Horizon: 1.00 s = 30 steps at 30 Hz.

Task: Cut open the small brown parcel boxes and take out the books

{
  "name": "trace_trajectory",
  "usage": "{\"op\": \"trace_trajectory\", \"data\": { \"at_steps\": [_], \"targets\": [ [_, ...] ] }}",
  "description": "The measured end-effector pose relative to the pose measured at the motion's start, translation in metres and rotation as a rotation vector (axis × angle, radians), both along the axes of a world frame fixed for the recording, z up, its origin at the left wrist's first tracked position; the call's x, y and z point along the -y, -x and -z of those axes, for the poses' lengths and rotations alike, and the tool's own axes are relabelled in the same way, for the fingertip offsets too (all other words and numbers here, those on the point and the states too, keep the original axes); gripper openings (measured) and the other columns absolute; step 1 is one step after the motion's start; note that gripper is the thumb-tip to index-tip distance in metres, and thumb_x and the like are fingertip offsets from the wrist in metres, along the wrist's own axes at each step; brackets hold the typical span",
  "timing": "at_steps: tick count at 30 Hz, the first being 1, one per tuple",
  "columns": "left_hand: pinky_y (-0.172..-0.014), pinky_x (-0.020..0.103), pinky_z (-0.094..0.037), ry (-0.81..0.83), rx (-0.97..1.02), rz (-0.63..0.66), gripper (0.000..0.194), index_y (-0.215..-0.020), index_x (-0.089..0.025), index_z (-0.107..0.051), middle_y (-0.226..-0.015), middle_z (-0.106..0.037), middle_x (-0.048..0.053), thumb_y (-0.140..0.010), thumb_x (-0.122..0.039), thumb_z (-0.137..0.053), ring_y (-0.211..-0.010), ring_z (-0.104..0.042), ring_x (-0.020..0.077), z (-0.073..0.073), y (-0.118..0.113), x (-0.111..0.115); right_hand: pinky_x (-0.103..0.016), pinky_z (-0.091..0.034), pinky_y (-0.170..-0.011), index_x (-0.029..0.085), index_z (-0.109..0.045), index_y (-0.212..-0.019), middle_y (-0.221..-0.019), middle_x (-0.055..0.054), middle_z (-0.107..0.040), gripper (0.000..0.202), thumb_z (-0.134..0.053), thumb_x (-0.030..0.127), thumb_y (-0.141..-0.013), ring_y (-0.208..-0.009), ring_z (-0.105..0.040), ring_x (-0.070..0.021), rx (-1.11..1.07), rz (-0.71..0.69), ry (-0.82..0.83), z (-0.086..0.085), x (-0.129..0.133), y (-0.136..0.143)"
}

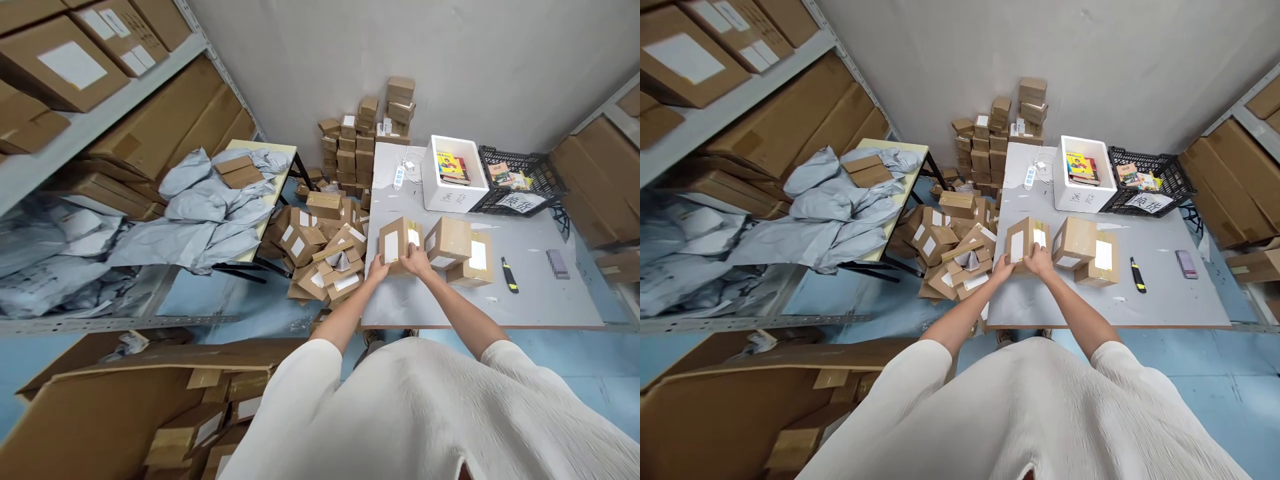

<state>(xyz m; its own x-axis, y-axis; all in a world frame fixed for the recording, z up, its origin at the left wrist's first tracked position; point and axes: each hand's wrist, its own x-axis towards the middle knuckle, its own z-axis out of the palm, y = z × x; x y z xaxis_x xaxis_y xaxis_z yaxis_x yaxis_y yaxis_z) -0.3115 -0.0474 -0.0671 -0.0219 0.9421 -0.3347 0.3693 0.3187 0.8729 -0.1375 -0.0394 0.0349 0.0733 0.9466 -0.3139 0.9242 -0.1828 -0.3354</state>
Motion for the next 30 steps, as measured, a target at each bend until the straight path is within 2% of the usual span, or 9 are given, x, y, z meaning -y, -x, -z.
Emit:
{"op": "trace_trajectory", "data": {
  "at_steps": [3, 7, 9, 15, 18, 22, 26, 30],
  "targets": [
    [-0.125, 0.051, -0.042, 0.031, -0.139, -0.083, 0.067, -0.148, -0.024, -0.061, -0.153, -0.063, 0.018, -0.084, -0.031, -0.081, -0.148, -0.056, 0.0367, -0.009, 0.012, -0.002, -0.044, -0.056, -0.101, 0.016, -0.057, -0.138, -0.136, -0.022, -0.071, 0.045, -0.052, 0.034, -0.097, -0.121, -0.069, -0.0358, -0.082, 0.003, 0.023, 0.009, 0.002, 0.001],
    [-0.128, 0.052, -0.039, -0.039, -0.274, -0.012, 0.061, -0.141, -0.025, -0.066, -0.154, -0.058, 0.017, -0.082, -0.023, -0.078, -0.149, -0.053, 0.0398, -0.024, 0.026, 0.004, -0.04, -0.056, -0.097, 0.016, -0.059, -0.13, -0.125, -0.019, -0.076, 0.039, -0.052, 0.021, -0.092, -0.114, -0.071, -0.033, -0.12, -0.026, 0.057, 0.027, 0.01, 0.007],
    [-0.128, 0.054, -0.038, -0.041, -0.332, 0.05, 0.06, -0.141, -0.025, -0.066, -0.158, -0.054, 0.017, -0.082, -0.022, -0.076, -0.15, -0.051, 0.0415, -0.029, 0.027, 0.012, -0.04, -0.056, -0.097, 0.017, -0.057, -0.131, -0.126, -0.018, -0.075, 0.042, -0.053, 0.019, -0.09, -0.113, -0.071, -0.0323, -0.132, -0.032, 0.059, 0.034, 0.015, 0.009],
    [-0.131, 0.062, -0.03, -0.125, -0.38, 0.263, 0.067, -0.155, -0.024, -0.06, -0.177, -0.035, 0.018, -0.088, -0.022, -0.071, -0.159, -0.036, 0.0482, -0.038, 0.023, 0.034, -0.04, -0.05, -0.116, 0.013, -0.051, -0.142, -0.149, -0.022, -0.062, 0.054, -0.051, 0.019, -0.089, -0.138, -0.058, -0.0302, -0.171, -0.102, -0.022, 0.04, 0.016, 0.008],
    [-0.132, 0.066, -0.025, -0.131, -0.392, 0.297, 0.07, -0.16, -0.027, -0.055, -0.18, -0.033, 0.017, -0.091, -0.02, -0.065, -0.164, -0.031, 0.0466, -0.043, 0.025, 0.036, -0.04, -0.047, -0.121, 0.011, -0.053, -0.143, -0.151, -0.022, -0.06, 0.054, -0.049, 0.021, -0.09, -0.14, -0.057, -0.0295, -0.177, -0.118, 0.003, 0.04, 0.014, 0.006],
    [-0.134, 0.071, -0.014, -0.141, -0.414, 0.308, 0.08, -0.164, -0.03, -0.052, -0.179, -0.036, 0.017, -0.086, -0.019, -0.068, -0.169, -0.022, 0.0445, -0.049, 0.026, 0.032, -0.045, -0.042, -0.126, 0.013, -0.057, -0.144, -0.157, -0.022, -0.056, 0.054, -0.049, 0.024, -0.092, -0.146, -0.053, -0.0308, -0.191, -0.124, -0.026, 0.038, 0.019, 0.001],
    [-0.135, 0.072, -0.005, -0.201, -0.408, 0.346, 0.079, -0.162, -0.029, -0.054, -0.177, -0.037, 0.019, -0.084, -0.016, -0.067, -0.17, -0.018, 0.0438, -0.054, 0.008, 0.025, -0.052, -0.036, -0.132, 0.015, -0.052, -0.158, -0.169, -0.021, -0.045, 0.063, -0.049, 0.027, -0.097, -0.16, -0.042, -0.0315, -0.233, -0.124, -0.128, 0.03, 0.028, -0.016],
    [-0.136, 0.066, -0.015, -0.277, -0.351, 0.408, 0.066, -0.158, -0.026, -0.057, -0.178, -0.037, 0.018, -0.093, -0.017, -0.061, -0.168, -0.024, 0.0404, -0.065, -0.031, 0.014, -0.053, -0.036, -0.132, 0.019, -0.053, -0.161, -0.175, -0.019, -0.039, 0.061, -0.046, 0.031, -0.102, -0.163, -0.039, -0.0299, -0.28, -0.169, -0.27, 0.014, 0.031, -0.051]
  ]
}}
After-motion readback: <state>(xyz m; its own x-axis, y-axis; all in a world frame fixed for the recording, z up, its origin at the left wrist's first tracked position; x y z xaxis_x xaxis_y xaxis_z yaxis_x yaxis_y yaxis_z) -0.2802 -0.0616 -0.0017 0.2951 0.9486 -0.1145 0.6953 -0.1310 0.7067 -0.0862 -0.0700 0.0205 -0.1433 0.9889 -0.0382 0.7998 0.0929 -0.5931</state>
